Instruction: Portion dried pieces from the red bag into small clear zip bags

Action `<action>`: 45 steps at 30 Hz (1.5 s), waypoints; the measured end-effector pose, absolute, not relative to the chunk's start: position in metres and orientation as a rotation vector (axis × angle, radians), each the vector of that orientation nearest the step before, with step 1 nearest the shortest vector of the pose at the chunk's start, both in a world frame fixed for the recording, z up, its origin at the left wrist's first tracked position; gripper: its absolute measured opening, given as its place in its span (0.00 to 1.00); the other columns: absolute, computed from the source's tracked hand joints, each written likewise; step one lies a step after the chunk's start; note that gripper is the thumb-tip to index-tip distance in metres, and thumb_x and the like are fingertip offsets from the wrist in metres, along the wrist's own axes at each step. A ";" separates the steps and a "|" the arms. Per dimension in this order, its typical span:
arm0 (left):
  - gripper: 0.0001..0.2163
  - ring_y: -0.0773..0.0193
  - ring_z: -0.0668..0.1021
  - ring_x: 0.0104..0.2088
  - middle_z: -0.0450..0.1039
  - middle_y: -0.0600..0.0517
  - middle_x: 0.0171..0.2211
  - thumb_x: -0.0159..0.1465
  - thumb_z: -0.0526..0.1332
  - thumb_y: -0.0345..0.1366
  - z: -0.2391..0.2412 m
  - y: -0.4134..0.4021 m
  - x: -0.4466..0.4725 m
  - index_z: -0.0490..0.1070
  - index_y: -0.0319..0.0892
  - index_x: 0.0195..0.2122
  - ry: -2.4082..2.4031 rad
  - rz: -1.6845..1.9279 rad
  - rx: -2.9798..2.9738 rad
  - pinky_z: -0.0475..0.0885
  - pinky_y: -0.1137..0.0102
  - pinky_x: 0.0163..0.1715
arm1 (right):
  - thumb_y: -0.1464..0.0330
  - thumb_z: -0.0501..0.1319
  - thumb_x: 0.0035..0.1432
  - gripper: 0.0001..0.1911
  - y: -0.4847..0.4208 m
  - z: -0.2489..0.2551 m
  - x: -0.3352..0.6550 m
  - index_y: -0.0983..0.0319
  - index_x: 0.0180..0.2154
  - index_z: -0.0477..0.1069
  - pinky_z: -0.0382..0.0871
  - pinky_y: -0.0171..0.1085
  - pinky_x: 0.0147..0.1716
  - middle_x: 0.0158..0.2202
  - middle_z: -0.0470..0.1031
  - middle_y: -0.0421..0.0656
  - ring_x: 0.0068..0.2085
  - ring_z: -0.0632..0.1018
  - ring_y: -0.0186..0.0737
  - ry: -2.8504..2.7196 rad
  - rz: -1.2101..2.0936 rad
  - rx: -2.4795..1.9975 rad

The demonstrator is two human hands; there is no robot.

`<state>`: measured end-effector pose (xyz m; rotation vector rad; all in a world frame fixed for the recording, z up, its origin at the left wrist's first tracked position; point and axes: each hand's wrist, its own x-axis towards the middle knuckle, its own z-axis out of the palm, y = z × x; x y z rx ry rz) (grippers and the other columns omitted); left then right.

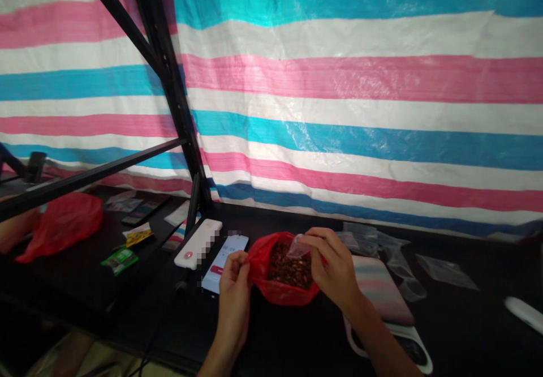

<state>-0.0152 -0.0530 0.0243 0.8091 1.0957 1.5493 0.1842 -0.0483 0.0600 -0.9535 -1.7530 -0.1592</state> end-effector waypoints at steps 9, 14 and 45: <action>0.12 0.57 0.79 0.44 0.74 0.49 0.44 0.64 0.58 0.45 0.013 -0.065 -0.007 0.66 0.46 0.45 1.219 1.536 0.757 0.76 0.62 0.44 | 0.80 0.53 0.58 0.20 -0.033 0.053 0.200 0.57 0.42 0.78 0.73 0.48 0.45 0.41 0.77 0.47 0.44 0.75 0.49 -1.854 -0.213 -1.249; 0.23 0.50 0.70 0.61 0.66 0.44 0.58 0.61 0.63 0.42 0.015 -0.073 -0.012 0.63 0.46 0.57 1.486 1.439 1.416 0.63 0.52 0.63 | 0.74 0.56 0.63 0.16 -0.028 0.045 0.208 0.57 0.49 0.74 0.75 0.45 0.46 0.48 0.74 0.47 0.44 0.78 0.45 -1.850 0.125 -1.402; 0.17 0.47 0.74 0.55 0.66 0.40 0.55 0.66 0.53 0.29 0.024 -0.050 -0.007 0.69 0.43 0.55 1.583 1.029 2.220 0.73 0.48 0.55 | 0.57 0.57 0.60 0.17 0.001 0.021 0.240 0.61 0.41 0.77 0.79 0.44 0.39 0.43 0.74 0.49 0.37 0.81 0.45 -1.283 0.208 -1.514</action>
